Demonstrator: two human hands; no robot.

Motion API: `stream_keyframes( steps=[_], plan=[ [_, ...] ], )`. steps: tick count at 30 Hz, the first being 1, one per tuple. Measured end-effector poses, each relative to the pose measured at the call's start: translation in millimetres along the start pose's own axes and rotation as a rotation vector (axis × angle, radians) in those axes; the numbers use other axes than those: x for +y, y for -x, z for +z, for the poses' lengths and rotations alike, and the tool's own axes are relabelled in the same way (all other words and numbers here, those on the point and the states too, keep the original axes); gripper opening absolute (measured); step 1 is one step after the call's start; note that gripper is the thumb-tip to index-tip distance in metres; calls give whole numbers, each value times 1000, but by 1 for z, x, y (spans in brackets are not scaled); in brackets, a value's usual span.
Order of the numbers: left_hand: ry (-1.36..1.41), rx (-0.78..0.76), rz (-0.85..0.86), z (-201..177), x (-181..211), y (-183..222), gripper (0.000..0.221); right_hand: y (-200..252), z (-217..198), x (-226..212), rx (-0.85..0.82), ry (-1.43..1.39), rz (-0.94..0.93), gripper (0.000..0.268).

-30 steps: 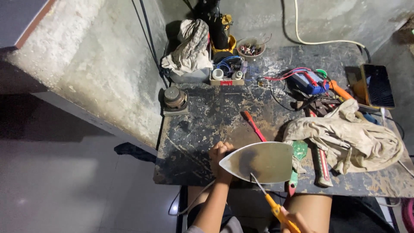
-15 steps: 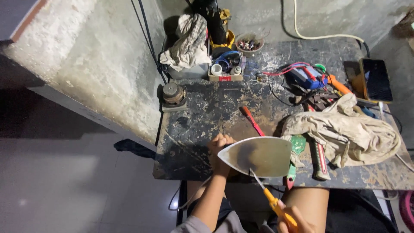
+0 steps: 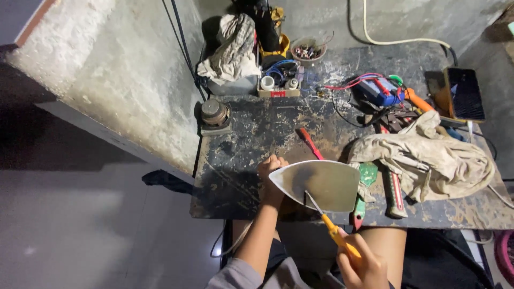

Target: The person is cleaning the soleplate of an electric iron by scraping off residue with a small tool and brushing away the debris.

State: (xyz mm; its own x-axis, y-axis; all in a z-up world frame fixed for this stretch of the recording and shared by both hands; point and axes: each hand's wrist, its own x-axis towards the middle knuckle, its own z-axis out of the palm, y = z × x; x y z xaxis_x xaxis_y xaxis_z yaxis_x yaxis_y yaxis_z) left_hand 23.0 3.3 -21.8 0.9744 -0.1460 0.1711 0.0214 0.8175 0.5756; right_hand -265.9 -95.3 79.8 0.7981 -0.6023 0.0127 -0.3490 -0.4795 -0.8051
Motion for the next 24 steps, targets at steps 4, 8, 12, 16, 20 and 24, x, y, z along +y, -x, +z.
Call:
stream_keyframes(
  steps=[4,8,12,16,20,24],
  plan=[
    [-187,59,-145,24,25,-16,36,-15,5,-11,-103,2,15,17],
    [-508,-262,-36,49,50,-33,43,-2,19,-11,-83,47,22,29],
    [-807,-443,-45,82,67,-46,40,-4,24,-32,-228,183,231,44],
    [-922,-369,-117,42,12,-80,29,-5,24,-43,-164,194,77,64],
    [-594,30,-533,63,0,-89,33,-6,30,-31,-16,214,-103,54],
    [-577,-108,-372,72,-5,-91,37,-24,30,-33,100,216,-220,50]
  ],
)
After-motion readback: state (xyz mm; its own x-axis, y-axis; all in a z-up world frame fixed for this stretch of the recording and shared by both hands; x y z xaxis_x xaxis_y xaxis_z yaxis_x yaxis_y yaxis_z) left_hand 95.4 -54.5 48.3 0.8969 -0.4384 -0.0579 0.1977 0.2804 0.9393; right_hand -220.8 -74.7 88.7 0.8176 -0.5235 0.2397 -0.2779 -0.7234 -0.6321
